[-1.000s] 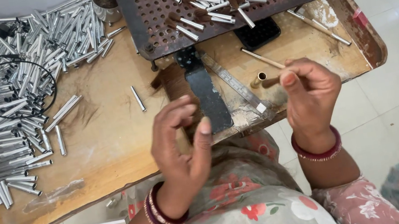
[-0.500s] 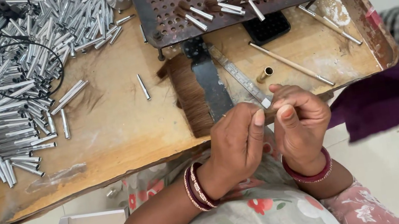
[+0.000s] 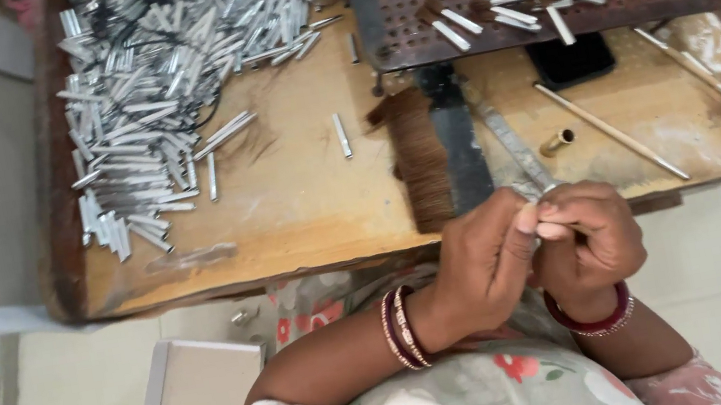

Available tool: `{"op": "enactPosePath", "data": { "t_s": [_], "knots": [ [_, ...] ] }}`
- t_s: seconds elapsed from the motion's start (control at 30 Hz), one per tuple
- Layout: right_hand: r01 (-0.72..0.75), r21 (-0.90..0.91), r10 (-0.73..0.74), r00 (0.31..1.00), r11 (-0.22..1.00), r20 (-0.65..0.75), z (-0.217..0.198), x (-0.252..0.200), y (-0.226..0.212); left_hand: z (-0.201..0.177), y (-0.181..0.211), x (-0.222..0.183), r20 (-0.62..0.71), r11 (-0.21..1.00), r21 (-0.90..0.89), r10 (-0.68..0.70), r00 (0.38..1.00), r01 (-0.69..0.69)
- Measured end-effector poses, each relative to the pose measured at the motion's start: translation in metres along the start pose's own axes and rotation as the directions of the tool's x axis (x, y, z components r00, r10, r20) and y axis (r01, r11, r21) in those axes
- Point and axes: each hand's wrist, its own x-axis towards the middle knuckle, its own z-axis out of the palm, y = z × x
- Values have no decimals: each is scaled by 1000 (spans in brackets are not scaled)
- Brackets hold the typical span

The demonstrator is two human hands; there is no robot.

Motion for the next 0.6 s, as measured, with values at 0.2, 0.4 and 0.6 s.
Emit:
{"op": "enactPosePath", "data": {
  "t_s": [0.2, 0.4, 0.6],
  "knots": [
    [78, 96, -63, 988, 992, -144, 1, -4, 30, -83, -15, 39, 93, 626, 772, 65, 994, -113],
    [35, 110, -7, 970, 993, -242, -15, 5, 45, -210, -37, 76, -185, 43, 981, -72, 980, 188],
    [39, 73, -21, 973, 997, -229, -14, 11, 39, -237, -55, 75, -175, -2, 985, -22, 984, 175]
  ]
}}
